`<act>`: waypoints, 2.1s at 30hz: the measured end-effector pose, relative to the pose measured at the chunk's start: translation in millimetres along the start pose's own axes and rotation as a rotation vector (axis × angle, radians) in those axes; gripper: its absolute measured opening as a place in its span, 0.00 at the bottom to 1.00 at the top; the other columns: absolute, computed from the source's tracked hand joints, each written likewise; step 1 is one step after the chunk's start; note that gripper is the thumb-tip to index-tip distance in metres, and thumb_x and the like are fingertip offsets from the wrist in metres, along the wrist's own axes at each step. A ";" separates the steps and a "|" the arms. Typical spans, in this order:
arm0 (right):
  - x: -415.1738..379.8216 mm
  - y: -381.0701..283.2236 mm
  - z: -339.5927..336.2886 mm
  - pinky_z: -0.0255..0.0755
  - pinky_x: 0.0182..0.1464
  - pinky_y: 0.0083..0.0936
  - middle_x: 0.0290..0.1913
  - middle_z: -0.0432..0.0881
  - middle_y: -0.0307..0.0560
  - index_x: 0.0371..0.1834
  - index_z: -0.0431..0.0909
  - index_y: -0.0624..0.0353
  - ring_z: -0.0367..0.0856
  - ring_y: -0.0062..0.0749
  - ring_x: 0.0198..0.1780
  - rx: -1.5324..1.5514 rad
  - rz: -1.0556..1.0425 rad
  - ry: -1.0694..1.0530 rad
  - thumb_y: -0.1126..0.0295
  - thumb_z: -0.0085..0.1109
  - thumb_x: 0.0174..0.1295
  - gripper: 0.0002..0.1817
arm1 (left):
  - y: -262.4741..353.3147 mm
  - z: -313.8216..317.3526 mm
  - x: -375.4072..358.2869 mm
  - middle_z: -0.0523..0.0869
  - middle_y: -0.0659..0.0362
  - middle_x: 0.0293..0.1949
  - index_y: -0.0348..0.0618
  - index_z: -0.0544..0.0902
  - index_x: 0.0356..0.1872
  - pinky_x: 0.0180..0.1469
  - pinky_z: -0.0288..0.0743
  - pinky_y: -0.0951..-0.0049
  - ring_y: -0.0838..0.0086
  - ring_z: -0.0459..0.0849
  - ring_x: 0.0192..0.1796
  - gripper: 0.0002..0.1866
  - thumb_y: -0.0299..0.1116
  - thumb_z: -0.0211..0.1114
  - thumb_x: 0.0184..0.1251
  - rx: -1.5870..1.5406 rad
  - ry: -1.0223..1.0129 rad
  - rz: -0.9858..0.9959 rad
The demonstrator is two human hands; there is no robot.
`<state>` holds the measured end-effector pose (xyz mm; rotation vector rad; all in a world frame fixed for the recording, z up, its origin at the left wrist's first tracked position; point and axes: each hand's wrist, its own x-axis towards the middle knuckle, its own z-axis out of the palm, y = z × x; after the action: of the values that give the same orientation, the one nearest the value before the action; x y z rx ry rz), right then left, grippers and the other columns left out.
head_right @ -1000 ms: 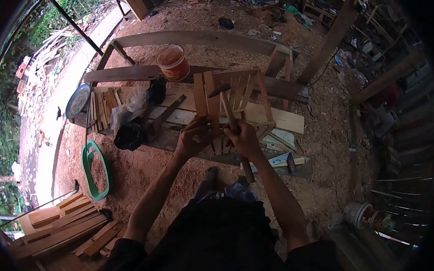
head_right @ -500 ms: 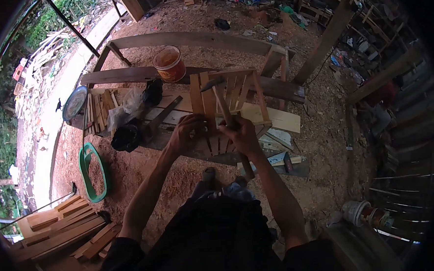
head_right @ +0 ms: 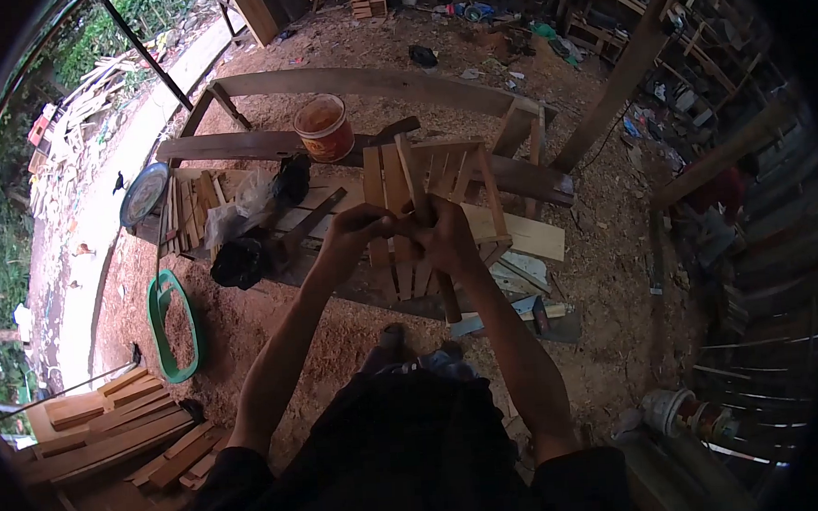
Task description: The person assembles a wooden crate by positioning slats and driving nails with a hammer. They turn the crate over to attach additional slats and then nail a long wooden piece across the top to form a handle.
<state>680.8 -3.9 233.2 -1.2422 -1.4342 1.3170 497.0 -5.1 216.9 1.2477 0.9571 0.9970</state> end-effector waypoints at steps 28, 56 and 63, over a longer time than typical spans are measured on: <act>-16.7 59.2 7.1 0.69 0.32 0.36 0.25 0.77 0.55 0.37 0.76 0.66 0.79 0.48 0.29 -0.394 -0.275 0.134 0.72 0.67 0.48 0.14 | -59.4 -3.4 -14.7 0.84 0.57 0.39 0.41 0.85 0.40 0.49 0.73 0.69 0.68 0.79 0.46 0.11 0.24 0.65 0.54 0.558 0.167 0.264; -22.4 46.6 2.1 0.76 0.38 0.33 0.33 0.84 0.52 0.38 0.78 0.66 0.85 0.42 0.36 -0.403 -0.163 0.133 0.73 0.68 0.47 0.15 | -54.6 4.4 -14.5 0.86 0.62 0.36 0.47 0.87 0.32 0.50 0.66 0.68 0.66 0.77 0.42 0.07 0.27 0.68 0.50 0.815 0.145 0.446; -18.9 57.6 2.3 0.75 0.37 0.33 0.31 0.84 0.53 0.36 0.78 0.67 0.84 0.42 0.34 -0.421 -0.162 0.150 0.72 0.69 0.47 0.15 | -52.6 10.6 -17.4 0.85 0.62 0.37 0.49 0.87 0.33 0.52 0.63 0.67 0.66 0.76 0.43 0.07 0.28 0.66 0.53 0.852 0.199 0.413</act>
<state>690.0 -24.6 176.9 -1.4226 -1.7169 0.8180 505.7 -27.6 166.0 2.1459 1.3862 1.0757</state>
